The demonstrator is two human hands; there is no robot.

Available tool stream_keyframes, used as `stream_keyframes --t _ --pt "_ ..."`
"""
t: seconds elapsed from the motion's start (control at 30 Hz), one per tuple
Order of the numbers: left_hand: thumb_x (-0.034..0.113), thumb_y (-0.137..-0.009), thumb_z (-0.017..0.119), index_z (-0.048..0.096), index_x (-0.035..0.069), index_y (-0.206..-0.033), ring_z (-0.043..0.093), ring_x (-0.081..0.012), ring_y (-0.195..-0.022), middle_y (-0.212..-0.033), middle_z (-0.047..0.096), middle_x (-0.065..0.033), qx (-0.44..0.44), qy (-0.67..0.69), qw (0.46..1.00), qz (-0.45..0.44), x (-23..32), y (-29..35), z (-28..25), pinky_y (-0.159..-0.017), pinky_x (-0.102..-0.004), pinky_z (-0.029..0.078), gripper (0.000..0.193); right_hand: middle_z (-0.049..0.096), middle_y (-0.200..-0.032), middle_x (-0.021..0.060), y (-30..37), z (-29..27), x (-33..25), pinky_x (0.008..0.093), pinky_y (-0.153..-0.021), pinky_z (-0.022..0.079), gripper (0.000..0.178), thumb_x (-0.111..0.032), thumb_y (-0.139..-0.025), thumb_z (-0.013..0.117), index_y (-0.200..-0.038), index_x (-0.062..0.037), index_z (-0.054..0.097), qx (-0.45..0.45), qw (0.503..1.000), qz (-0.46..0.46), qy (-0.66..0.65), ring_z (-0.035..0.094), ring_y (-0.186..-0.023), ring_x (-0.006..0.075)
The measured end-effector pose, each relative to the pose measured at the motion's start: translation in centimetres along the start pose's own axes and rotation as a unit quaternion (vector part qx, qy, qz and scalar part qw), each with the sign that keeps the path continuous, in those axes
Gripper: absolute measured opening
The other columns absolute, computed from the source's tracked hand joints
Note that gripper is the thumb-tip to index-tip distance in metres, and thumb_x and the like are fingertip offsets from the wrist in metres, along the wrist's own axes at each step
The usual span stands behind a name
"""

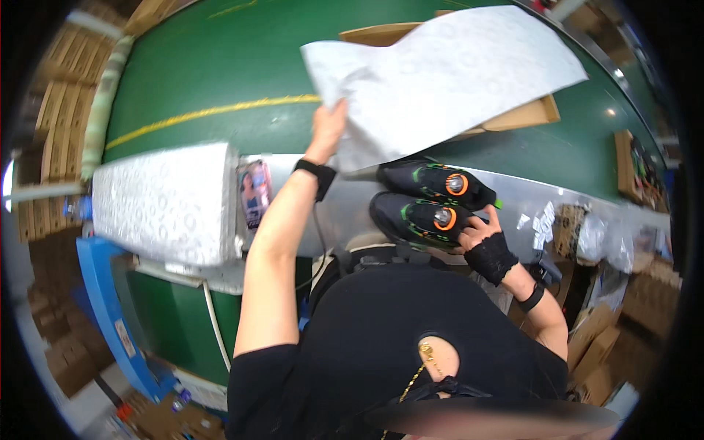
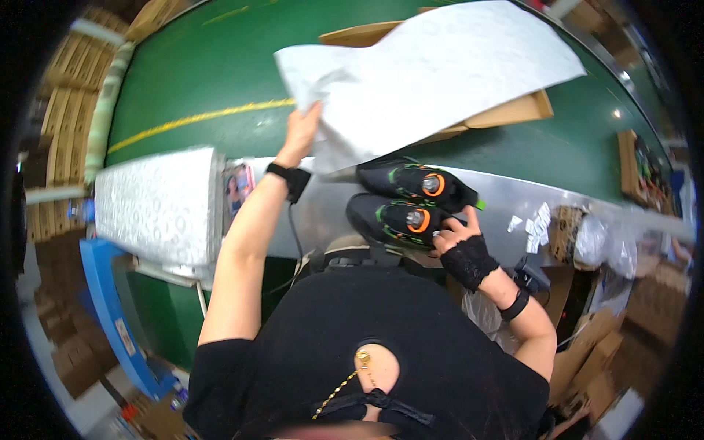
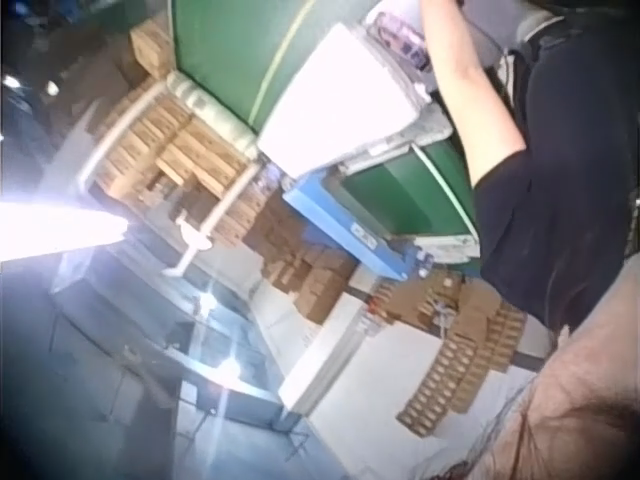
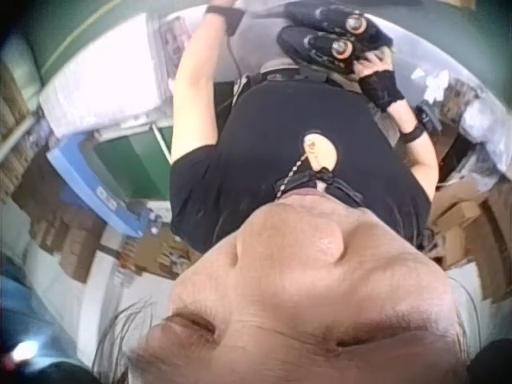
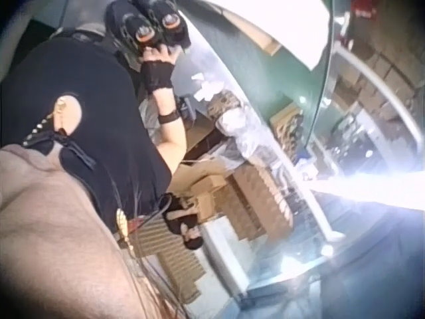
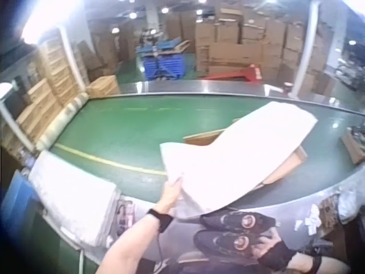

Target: The recorder takes shoes from a conveyor belt, wraps them in paper, and places them into shoe boxes.

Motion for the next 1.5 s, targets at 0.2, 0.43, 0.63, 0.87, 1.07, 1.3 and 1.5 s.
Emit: stream_keyframes --t 0.2,0.43,0.63,0.87,1.07,1.3,1.5 --pt "0.024 -0.081 0.058 0.058 -0.006 -0.101 0.056 -0.0164 -0.086 -0.094 0.062 -0.0102 0.045 -0.052 0.997 0.031 0.0 -0.7 -5.6 -0.076 -0.0286 0.043 0.036 0.052 -0.059 0.0047 -4.9 -9.1 4.2 0.0357 -0.077 0.038 0.021 -0.025 -0.068 0.064 -0.06 -0.0072 0.056 -0.023 0.995 -0.053 -0.083 0.052 -0.063 0.0214" --pt "0.023 -0.08 0.06 0.057 -0.007 -0.101 0.055 -0.015 -0.083 -0.094 0.061 -0.0098 0.052 -0.08 0.995 -0.01 3.9 -1.5 -10.1 -0.073 -0.0274 0.043 0.037 0.059 -0.072 0.0075 -14.9 -5.0 10.8 0.0276 -0.062 0.044 0.029 -0.028 -0.077 0.059 -0.086 -0.0011 0.062 0.135 0.818 0.205 -0.521 0.055 -0.07 0.0113" --pt "0.021 -0.08 0.06 0.054 -0.005 -0.105 0.056 -0.0155 -0.084 -0.096 0.059 -0.0077 -0.042 0.082 0.995 -0.034 10.9 -2.1 -6.3 -0.074 -0.0283 0.044 0.036 0.059 -0.076 0.0163 -23.5 5.9 11.8 0.0341 -0.063 0.045 0.029 -0.029 -0.069 0.061 -0.078 -0.0022 0.062 0.12 0.903 0.262 -0.318 0.058 -0.071 0.0242" --pt "0.026 -0.084 0.057 0.05 -0.002 -0.111 0.054 -0.0138 -0.093 -0.103 0.057 -0.0113 -0.206 -0.047 0.977 0.043 8.9 -4.3 4.3 -0.075 -0.0274 0.046 0.04 0.055 -0.079 0.0114 -23.8 4.3 5.5 0.0346 -0.071 0.044 0.011 -0.011 -0.075 0.054 -0.085 -0.0056 0.056 0.207 0.896 -0.052 -0.389 0.054 -0.073 0.0266" --pt "0.037 -0.082 0.051 0.048 0.005 -0.118 0.029 -0.0316 -0.124 -0.128 0.039 -0.0188 -0.149 -0.523 0.775 0.322 5.6 -4.2 6.7 -0.099 -0.0512 0.02 0.049 0.053 -0.079 0.0152 -13.1 -1.5 6.8 0.035 -0.067 0.044 0.013 -0.006 -0.072 0.06 -0.079 -0.0001 0.051 0.25 0.91 0.078 -0.322 0.054 -0.074 0.0301" --pt "0.07 -0.073 0.036 0.051 0.001 -0.116 0.024 -0.0348 -0.126 -0.129 0.037 -0.0228 -0.156 -0.78 0.587 0.151 6.6 -6.3 7.4 -0.096 -0.0632 0.004 0.083 0.049 -0.067 0.01 -3.2 -1.5 5.9 0.0354 -0.058 0.042 0.016 -0.005 -0.069 0.063 -0.07 -0.0034 0.047 0.234 0.927 0.203 -0.21 0.051 -0.064 0.0282" --pt "0.048 -0.066 0.066 0.049 -0.007 -0.108 0.035 -0.0369 -0.118 -0.113 0.048 -0.023 0.006 -0.663 0.667 0.339 7.0 -5.9 6.9 -0.089 -0.0663 0.021 0.071 0.058 -0.089 0.0085 -0.8 0.6 2.1 0.0503 -0.086 0.029 0.061 -0.014 -0.059 0.073 -0.111 -0.0048 0.044 0.082 0.959 0.226 -0.148 0.055 -0.085 0.0274"
Point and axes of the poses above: each hand's wrist, its own y-axis away from the middle knuckle, its own z-axis out of the palm, x = y × z, the point moved 2 cm from there along -y, towards the middle knuckle
